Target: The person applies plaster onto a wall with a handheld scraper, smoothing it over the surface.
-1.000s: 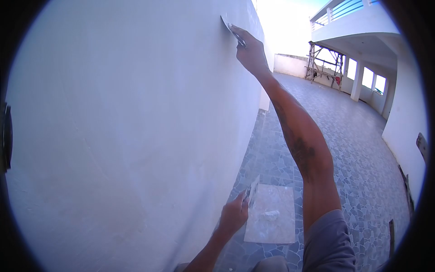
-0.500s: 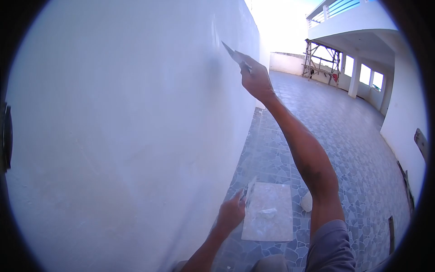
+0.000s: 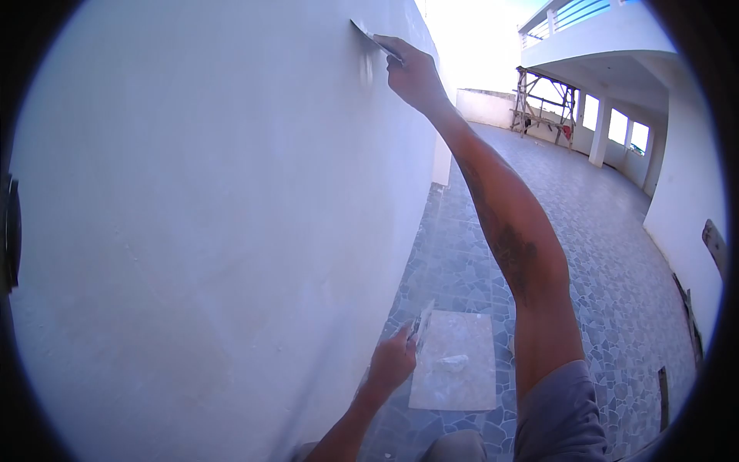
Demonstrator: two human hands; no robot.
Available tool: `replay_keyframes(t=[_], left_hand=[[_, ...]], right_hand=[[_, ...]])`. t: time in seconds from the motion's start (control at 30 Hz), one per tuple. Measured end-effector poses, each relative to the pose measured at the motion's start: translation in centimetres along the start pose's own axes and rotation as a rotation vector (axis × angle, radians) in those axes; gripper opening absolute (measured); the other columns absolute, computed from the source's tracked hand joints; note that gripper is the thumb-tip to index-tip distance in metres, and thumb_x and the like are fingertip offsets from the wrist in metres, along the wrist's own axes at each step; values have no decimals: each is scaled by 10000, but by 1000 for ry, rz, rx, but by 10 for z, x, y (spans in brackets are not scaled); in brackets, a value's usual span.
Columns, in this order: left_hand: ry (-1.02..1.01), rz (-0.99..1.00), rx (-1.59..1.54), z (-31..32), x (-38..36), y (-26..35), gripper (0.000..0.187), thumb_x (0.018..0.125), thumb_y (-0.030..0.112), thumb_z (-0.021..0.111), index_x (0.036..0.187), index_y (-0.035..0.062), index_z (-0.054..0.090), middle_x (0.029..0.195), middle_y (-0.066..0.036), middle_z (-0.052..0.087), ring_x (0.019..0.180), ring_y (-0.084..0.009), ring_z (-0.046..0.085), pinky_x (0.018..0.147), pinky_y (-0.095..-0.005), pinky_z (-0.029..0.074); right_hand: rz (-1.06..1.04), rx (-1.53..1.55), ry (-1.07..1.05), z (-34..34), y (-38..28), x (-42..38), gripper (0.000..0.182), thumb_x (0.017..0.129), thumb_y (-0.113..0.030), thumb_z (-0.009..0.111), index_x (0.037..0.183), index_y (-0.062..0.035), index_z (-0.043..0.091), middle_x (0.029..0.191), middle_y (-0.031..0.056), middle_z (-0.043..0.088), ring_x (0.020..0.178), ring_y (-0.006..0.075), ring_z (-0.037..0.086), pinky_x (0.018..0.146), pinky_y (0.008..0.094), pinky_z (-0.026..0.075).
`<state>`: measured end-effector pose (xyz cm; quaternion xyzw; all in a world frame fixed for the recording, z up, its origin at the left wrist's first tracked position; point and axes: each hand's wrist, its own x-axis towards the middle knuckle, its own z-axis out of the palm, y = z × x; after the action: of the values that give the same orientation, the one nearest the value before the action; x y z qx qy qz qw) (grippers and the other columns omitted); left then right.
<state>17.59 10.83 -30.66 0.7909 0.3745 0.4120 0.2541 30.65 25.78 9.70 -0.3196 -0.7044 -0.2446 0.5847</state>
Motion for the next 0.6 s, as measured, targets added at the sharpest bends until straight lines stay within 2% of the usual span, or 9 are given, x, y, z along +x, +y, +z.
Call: replay_keyframes(t=[0.1, 0.17, 0.23, 0.27, 0.37, 0.4, 0.43, 0.5, 0.6], left_hand=[[-23, -16, 9, -5, -1, 2, 397, 911, 182, 531, 1297, 91, 529, 815, -264, 657, 761, -445, 647, 708, -544, 514], [-41, -30, 13, -6, -1, 3, 396, 910, 184, 532, 1295, 91, 529, 813, -264, 657, 760, -444, 648, 708, -544, 515], [-57, -43, 13, -7, -2, 4, 394, 909, 185, 535, 1291, 87, 531, 811, -263, 657, 758, -445, 647, 709, -543, 515], [-58, -45, 18, -7, -2, 4, 394, 909, 186, 535, 1289, 83, 531, 810, -263, 657, 757, -444, 648, 709, -543, 516], [-62, -53, 33, -9, -1, 5, 393, 908, 188, 537, 1284, 74, 531, 811, -262, 658, 757, -442, 648, 711, -541, 517], [-60, -56, 35, -8, 0, 3, 393, 907, 188, 538, 1282, 73, 532, 813, -261, 659, 759, -442, 649, 713, -540, 517], [-62, -59, 38, -6, 0, 1, 392, 907, 187, 538, 1281, 72, 532, 816, -261, 660, 760, -441, 649, 714, -540, 517], [-55, -55, 31, -5, 1, -1, 393, 905, 189, 540, 1281, 74, 533, 820, -259, 661, 765, -441, 649, 717, -538, 518], [-48, -53, 37, -6, 0, -2, 394, 902, 189, 544, 1279, 77, 536, 824, -258, 663, 770, -442, 650, 719, -537, 518]], right_hand=[[42, 21, -14, 15, 4, -44, 389, 902, 32, 505, 1272, -71, 570, 1169, 132, 651, 1062, 199, 631, 925, 310, 481], [-16, 45, -43, 21, 4, -78, 416, 873, 81, 513, 1261, -57, 567, 1260, 142, 611, 1190, 240, 581, 1002, 335, 454], [-34, 18, -132, 20, 7, -110, 437, 851, 109, 523, 1256, -50, 566, 1284, 143, 596, 1216, 277, 562, 1027, 358, 445], [-47, -7, -164, 16, 5, -123, 379, 883, 68, 523, 1240, -43, 583, 1184, 146, 647, 1125, 253, 612, 964, 332, 473], [338, 14, -391, -11, -9, -124, 307, 910, -25, 544, 1212, -23, 602, 1025, 133, 678, 955, 196, 630, 863, 312, 488], [344, 109, -193, -6, -12, -118, 299, 911, -122, 576, 1183, -7, 623, 901, 97, 666, 828, 142, 586, 785, 302, 475], [574, 205, -206, -13, -10, -104, 346, 874, -150, 613, 1140, 71, 614, 906, 112, 661, 819, 144, 595, 775, 301, 474], [666, 361, -91, -6, 8, -72, 324, 833, -122, 622, 1043, 124, 619, 903, 139, 660, 842, 154, 609, 767, 282, 472], [636, 365, -95, 2, 26, -36, 280, 792, -97, 612, 935, 143, 623, 858, 167, 666, 797, 183, 637, 727, 288, 489]])
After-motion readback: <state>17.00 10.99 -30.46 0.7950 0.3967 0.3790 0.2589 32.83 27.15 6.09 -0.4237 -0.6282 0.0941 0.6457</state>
